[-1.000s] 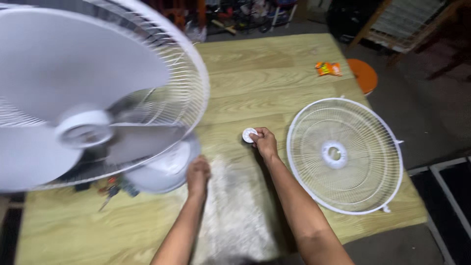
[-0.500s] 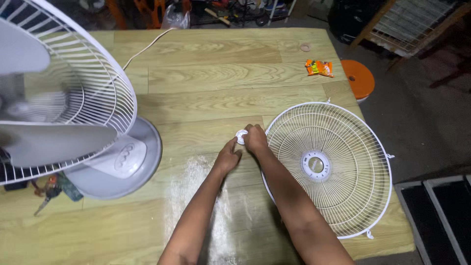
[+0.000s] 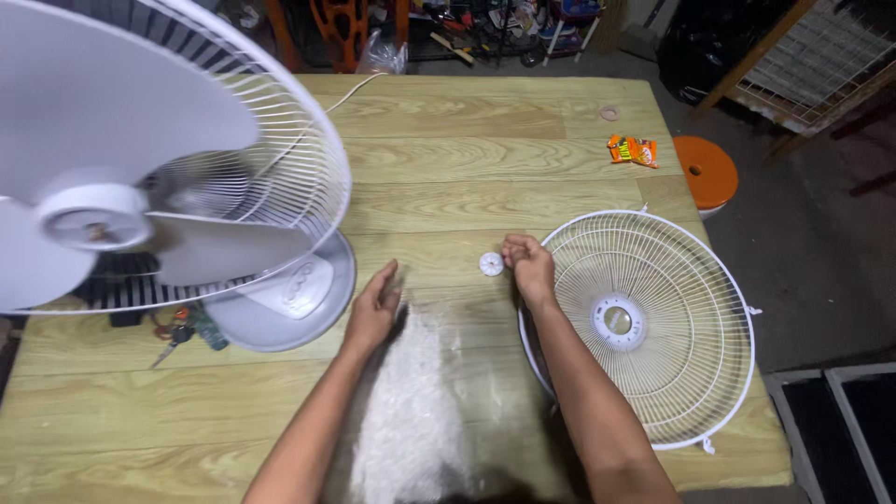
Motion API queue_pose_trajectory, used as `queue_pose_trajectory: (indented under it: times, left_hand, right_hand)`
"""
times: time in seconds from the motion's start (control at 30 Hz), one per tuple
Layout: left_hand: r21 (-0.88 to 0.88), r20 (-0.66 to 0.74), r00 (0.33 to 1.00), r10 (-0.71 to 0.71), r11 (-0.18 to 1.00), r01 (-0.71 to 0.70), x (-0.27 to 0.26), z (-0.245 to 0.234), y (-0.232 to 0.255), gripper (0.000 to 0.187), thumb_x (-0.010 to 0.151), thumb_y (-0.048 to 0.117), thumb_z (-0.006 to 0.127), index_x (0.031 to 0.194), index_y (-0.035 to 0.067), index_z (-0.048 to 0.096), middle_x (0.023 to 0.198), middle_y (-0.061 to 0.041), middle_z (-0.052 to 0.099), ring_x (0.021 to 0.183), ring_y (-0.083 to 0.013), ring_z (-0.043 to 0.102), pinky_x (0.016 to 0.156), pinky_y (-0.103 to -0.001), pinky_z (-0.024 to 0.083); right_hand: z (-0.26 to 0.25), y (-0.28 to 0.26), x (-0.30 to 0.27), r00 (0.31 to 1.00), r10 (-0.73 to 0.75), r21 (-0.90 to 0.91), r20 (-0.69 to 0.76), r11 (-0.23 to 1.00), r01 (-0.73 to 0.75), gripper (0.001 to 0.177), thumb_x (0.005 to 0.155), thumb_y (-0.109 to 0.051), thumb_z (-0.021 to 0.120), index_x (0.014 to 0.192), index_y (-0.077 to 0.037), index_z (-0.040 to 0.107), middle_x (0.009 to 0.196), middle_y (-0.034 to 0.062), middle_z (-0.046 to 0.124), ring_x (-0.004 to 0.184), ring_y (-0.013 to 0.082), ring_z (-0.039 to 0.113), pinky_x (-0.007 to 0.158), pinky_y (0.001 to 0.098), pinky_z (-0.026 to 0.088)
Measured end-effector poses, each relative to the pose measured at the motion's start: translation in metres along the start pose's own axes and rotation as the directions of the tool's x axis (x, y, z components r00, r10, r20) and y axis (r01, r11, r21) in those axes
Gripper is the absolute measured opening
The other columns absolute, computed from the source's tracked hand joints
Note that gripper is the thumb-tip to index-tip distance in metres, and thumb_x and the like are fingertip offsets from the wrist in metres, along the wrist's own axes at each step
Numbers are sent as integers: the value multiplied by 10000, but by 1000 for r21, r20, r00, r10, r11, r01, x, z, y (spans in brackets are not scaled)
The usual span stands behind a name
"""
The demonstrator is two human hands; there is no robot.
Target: The person disassembles a white table fan on a wooden table. They remove the front grille, unscrew the central cap, detach the fan blades, and then remove the rear grille, leaving the components separated on the table.
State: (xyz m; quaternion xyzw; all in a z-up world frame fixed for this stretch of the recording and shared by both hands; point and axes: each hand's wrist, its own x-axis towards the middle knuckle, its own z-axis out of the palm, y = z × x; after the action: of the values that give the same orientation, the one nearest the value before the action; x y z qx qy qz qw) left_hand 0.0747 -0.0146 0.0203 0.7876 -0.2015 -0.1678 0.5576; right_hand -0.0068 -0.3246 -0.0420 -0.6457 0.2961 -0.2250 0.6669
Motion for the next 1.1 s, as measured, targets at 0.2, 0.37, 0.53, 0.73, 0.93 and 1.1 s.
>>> queue_pose_trajectory:
  times: [0.2,0.37,0.53,0.73,0.93,1.1]
  left_hand:
    - [149,8,987,162,976,-161,-27,-72,48,468,965,140,629,1431,148,584,1397,-131,648,1288,-268,612,1036,-338,464]
    - [173,-7,907,421,894,-413,-50,-136,82,310,965,126,655,1271,98,690,1250,-118,722,1129,-272,710,917,-325,541]
    - [225,-64,670,740,665,-712,-74,-210,106,208,910,35,719,1115,67,727,1048,-94,743,953,-258,727,836,-348,571]
    - [468,-175,429,886,458,-755,-90,-287,130,242,896,25,763,1112,112,697,1076,-19,715,998,-229,674,884,-360,517]
    - [865,-93,380,920,263,-426,-79,-328,163,425,932,239,784,1333,146,678,1374,-58,637,1366,-282,522,1210,-555,242]
    - [914,32,522,852,186,-360,-59,-338,193,703,830,537,759,1322,48,643,1307,-120,650,1365,-307,526,1194,-617,151]
  right_hand:
    - [35,-50,-34,978,-42,295,-203,950,102,208,1031,-65,526,1206,9,611,963,71,691,780,117,660,682,239,557]
    - [87,-96,-82,944,-146,278,-296,932,231,208,1073,-162,562,1219,-27,623,848,46,601,635,117,546,562,253,469]
    - [175,-152,-138,875,-385,196,-293,872,449,192,1080,-150,593,1214,-19,632,859,48,603,723,96,572,655,252,509]
    - [282,-220,-214,712,-680,-9,-176,724,689,165,1043,-75,635,1199,-25,654,1044,44,641,926,121,612,830,256,526]
    - [348,-262,-250,522,-852,-365,-24,494,789,275,951,-107,730,1206,-32,658,1129,133,653,1083,281,623,962,369,505]
    - [348,-281,-222,519,-845,-512,129,392,764,527,867,-316,807,1241,9,625,1216,208,652,1188,377,566,1015,471,434]
